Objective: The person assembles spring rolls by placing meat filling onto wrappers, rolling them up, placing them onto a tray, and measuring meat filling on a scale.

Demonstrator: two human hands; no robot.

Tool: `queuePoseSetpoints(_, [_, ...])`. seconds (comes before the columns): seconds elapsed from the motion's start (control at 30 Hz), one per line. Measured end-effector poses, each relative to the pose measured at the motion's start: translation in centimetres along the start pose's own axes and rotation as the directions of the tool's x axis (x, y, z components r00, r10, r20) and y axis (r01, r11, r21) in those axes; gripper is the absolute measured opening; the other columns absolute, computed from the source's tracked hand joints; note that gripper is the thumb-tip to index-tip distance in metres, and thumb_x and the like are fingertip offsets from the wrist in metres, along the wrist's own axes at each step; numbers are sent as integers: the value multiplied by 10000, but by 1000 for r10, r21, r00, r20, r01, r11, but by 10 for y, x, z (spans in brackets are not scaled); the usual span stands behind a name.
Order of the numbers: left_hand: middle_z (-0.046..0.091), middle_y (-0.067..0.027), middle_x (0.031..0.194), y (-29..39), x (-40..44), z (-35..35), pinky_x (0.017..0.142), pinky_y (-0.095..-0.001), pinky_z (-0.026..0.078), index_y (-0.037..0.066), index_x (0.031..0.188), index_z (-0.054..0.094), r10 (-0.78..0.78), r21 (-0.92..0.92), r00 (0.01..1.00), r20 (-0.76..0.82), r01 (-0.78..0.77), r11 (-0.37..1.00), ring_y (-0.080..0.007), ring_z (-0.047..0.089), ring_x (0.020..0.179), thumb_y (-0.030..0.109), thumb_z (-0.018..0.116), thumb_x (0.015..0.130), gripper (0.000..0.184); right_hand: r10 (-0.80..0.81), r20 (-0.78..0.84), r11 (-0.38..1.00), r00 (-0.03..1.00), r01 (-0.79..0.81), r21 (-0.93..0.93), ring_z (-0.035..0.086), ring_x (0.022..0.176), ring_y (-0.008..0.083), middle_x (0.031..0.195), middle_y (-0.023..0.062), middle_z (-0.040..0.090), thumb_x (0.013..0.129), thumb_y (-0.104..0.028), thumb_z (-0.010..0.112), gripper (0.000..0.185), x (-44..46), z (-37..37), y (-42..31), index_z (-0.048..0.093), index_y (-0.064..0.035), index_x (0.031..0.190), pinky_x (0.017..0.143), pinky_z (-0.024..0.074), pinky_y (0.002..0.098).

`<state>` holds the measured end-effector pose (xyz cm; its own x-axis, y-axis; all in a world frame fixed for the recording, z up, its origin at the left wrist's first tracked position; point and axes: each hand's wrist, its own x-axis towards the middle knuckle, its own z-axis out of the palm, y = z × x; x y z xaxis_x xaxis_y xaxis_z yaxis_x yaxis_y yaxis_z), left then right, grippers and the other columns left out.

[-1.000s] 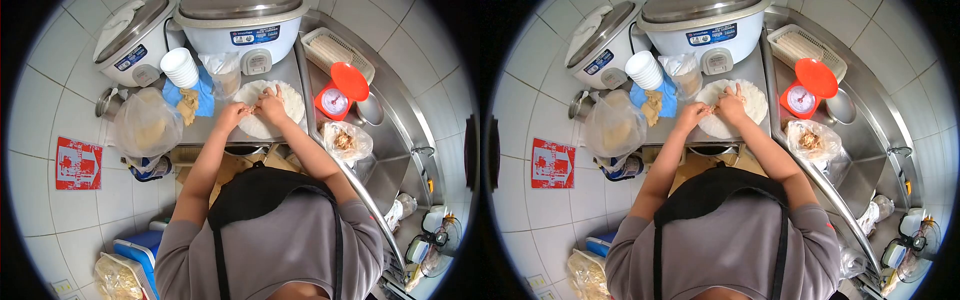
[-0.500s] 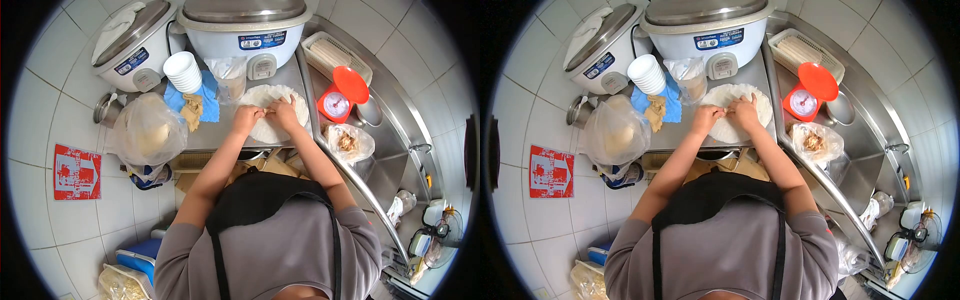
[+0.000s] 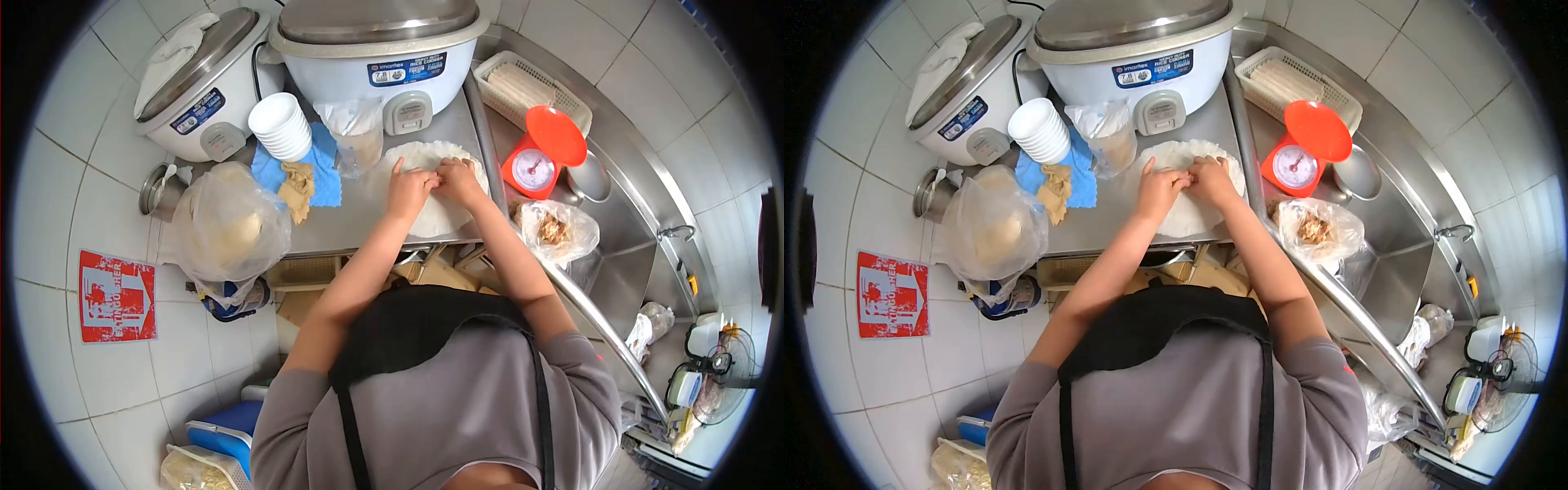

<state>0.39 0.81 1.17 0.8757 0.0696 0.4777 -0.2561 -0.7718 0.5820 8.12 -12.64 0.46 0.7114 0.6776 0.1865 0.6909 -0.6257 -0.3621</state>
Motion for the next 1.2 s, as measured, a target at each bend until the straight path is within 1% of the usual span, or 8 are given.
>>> queuePoseSetpoints(0.03, [660, -53, 770, -2, -1, 4, 1022, -417, 301, 117, 785, 705, -10, -5, 1000, 10, 10, 1000, -203, 613, 764, 213, 638, 757, 120, -6, -128, 997, 992, 16, 79, 533, 895, 252, 854, 31, 580, 570, -218, 758, 285, -4, -5, -2, 652, -98, 806, 846, 322, 421])
queuePoseSetpoints(0.33, [653, -67, 798, -3, 1, 21, 892, -364, 441, 83, 845, 694, -25, -88, 1000, -4, 25, 996, -246, 612, 778, 177, 681, 729, 151, -55, 19, 992, 998, 52, 117, 527, 932, 248, 902, 30, 596, 550, -223, 780, 425, 1, -8, 29, 656, -122, 943, 833, 331, 392])
queuePoseSetpoints(0.43, [653, -75, 846, 2, 0, 18, 809, -354, 466, 78, 902, 683, -147, -65, 989, 19, 148, 987, -256, 613, 798, 172, 699, 709, 215, -108, -137, 936, 985, 147, 319, 533, 919, 247, 882, 21, 606, 580, -216, 764, 350, -5, -23, 33, 664, -131, 904, 797, 339, 393])
queuePoseSetpoints(0.53, [646, -80, 900, -2, 1, 19, 774, -356, 462, 90, 977, 671, -21, -62, 998, 58, 24, 998, -255, 609, 818, 186, 707, 703, 292, -136, 49, 979, 989, 127, 159, 538, 915, 246, 857, 24, 598, 595, -218, 759, 317, -5, -37, 34, 663, -125, 882, 792, 344, 386])
queuePoseSetpoints(0.73, [651, -66, 904, -19, 11, -7, 861, -353, 431, 96, 972, 676, 60, 27, 942, 331, -73, 997, -245, 597, 864, 226, 699, 714, 290, -130, 12, 985, 991, 128, 114, 525, 942, 256, 833, 31, 575, 655, -233, 710, 244, -15, -17, 26, 666, -124, 869, 815, 342, 396])
queuePoseSetpoints(0.87, [662, -43, 894, 6, 11, -6, 980, -390, 362, 103, 910, 692, 2, 31, 977, 213, -9, 999, -214, 601, 858, 238, 688, 726, 229, -5, 13, 986, 1000, 3, 166, 519, 946, 246, 814, 26, 574, 668, -207, 703, 242, -19, -19, 26, 665, -100, 882, 828, 338, 381])
queuePoseSetpoints(0.97, [666, -31, 873, -2, 14, 16, 1013, -403, 336, 110, 874, 699, 31, 103, 987, 158, -48, 994, -191, 608, 831, 240, 679, 735, 192, 38, -253, 949, 967, 45, 314, 499, 953, 244, 836, 21, 580, 666, -199, 705, 264, -27, -22, 28, 669, -96, 907, 827, 332, 377])
queuePoseSetpoints(1.2, [667, -30, 842, 1, 18, 33, 1025, -392, 325, 122, 839, 705, -16, 62, 974, 228, 2, 998, -183, 613, 809, 227, 672, 741, 148, -14, -24, 995, 1000, 16, 97, 479, 964, 248, 925, 28, 587, 608, -234, 751, 350, -26, -24, 44, 677, -113, 929, 839, 325, 392])
